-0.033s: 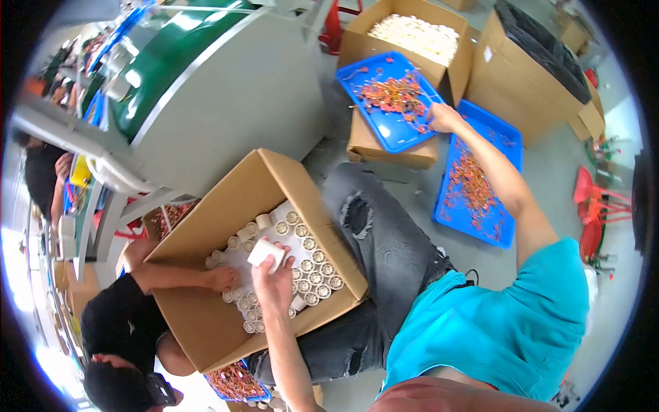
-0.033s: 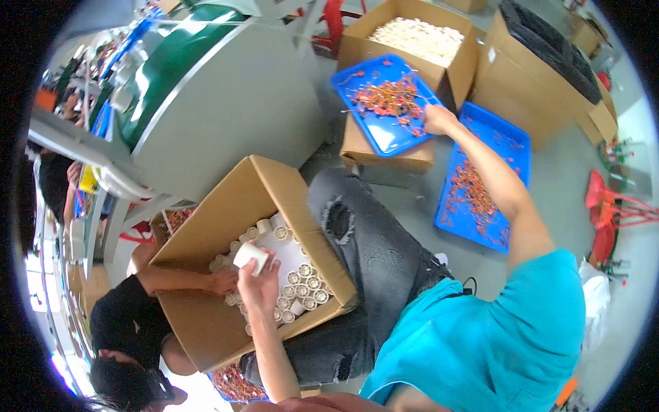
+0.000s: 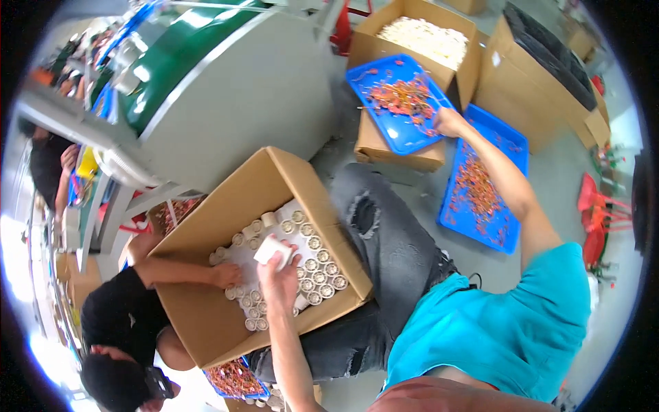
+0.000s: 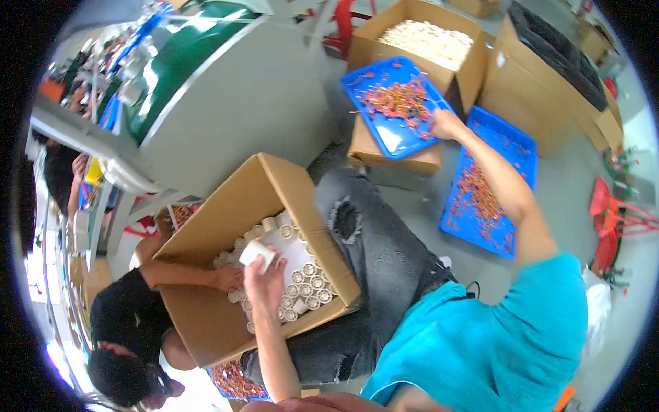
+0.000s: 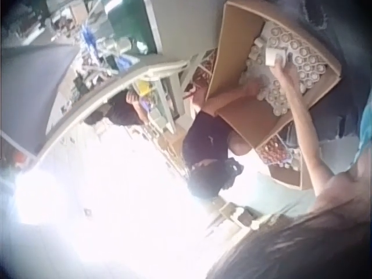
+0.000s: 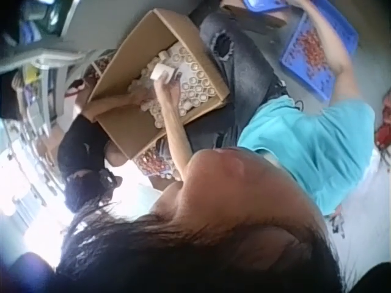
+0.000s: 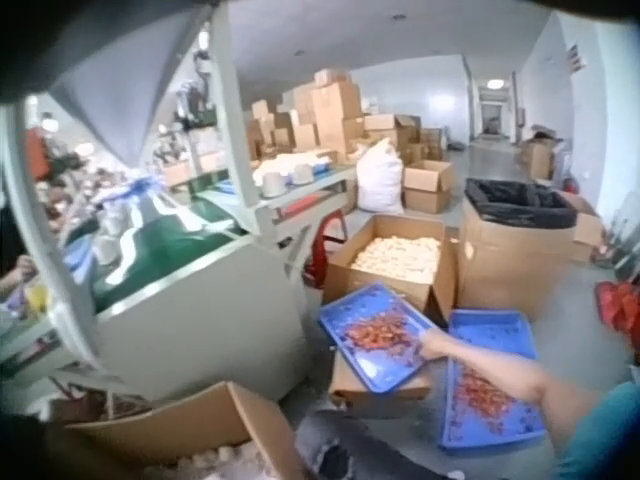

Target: The person assembles electrical components by hand, inserting wire harnesses and connectors into canisters.

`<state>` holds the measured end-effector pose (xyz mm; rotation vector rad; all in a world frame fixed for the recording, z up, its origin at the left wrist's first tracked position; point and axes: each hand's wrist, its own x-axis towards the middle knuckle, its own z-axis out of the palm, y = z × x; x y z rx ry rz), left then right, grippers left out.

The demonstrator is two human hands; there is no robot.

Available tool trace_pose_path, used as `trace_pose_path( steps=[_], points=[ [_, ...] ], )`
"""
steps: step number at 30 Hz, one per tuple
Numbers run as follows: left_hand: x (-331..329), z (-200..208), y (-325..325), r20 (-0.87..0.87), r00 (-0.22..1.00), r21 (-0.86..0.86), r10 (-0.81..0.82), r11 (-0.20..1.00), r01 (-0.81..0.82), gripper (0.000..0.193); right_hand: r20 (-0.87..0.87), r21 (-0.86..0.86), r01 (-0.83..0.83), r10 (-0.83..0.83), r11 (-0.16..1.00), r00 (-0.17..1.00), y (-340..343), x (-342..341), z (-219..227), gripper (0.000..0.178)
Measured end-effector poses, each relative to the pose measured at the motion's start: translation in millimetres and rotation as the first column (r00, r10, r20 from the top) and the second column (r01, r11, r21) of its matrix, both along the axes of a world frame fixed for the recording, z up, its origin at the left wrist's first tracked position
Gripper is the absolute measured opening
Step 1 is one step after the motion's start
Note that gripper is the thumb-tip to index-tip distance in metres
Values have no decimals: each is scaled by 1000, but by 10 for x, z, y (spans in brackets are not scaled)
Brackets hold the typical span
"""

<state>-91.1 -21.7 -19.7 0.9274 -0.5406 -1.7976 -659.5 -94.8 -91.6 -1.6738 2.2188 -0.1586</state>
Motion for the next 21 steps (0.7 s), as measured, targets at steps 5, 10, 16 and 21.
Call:
trace_pose_path(
  steps=[5,10,16,21],
  points=[
    [-76,-122,10,63,997,-26,-47,998,49,58,-75,-120,172,-182,978,981,92,132,108,17],
    [-122,7,29,92,996,-91,-21,995,30,58,-112,-556,108,-203,824,973,-48,-40,455,14],
    [-107,8,1,87,996,-128,2,992,9,46,128,-829,151,-81,538,988,-379,407,1217,21],
    [-45,56,-2,75,997,-266,24,964,-3,46,689,-655,257,423,711,589,-377,1843,1655,24]
  ],
)
